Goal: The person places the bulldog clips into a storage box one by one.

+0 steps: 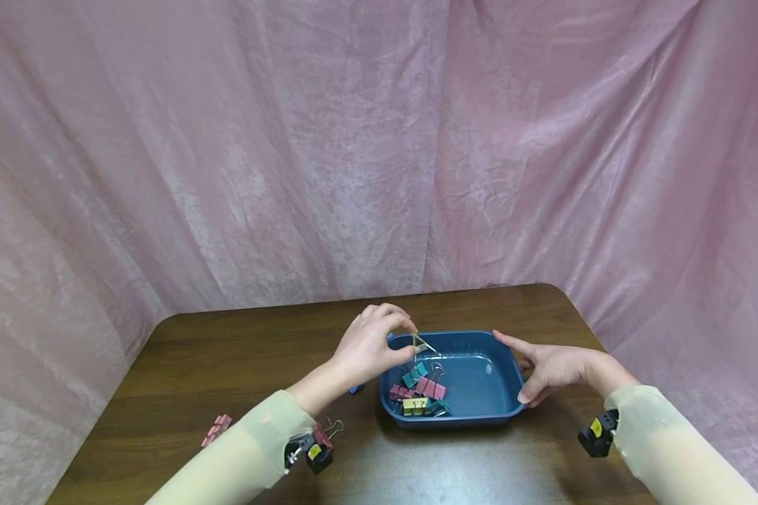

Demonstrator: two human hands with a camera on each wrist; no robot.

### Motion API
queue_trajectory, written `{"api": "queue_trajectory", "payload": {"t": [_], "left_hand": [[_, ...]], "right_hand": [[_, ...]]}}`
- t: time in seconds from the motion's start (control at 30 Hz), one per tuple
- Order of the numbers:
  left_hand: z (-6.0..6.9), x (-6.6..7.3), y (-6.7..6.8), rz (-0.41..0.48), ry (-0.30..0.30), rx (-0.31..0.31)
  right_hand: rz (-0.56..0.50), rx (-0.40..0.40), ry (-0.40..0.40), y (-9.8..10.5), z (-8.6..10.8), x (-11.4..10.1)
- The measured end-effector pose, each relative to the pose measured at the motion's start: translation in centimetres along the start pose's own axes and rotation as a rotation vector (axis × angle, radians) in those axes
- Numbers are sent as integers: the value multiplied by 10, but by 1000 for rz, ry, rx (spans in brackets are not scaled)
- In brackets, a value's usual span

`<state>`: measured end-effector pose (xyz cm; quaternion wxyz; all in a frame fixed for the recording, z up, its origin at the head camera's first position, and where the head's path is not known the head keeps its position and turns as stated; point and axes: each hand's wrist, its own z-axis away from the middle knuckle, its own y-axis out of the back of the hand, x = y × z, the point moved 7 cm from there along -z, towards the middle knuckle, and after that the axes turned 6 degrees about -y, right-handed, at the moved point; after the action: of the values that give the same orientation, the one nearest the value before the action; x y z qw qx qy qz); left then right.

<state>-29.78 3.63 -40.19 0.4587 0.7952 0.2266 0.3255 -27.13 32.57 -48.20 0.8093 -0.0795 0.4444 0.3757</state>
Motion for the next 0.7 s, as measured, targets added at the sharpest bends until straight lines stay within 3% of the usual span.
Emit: {"api": "queue_trajectory", "payload": {"t": [0.7], "left_hand": [[-7,29,-32,-37,-33,-118]], "right_hand": [[-9,-31,18,-1,-1,2]]}}
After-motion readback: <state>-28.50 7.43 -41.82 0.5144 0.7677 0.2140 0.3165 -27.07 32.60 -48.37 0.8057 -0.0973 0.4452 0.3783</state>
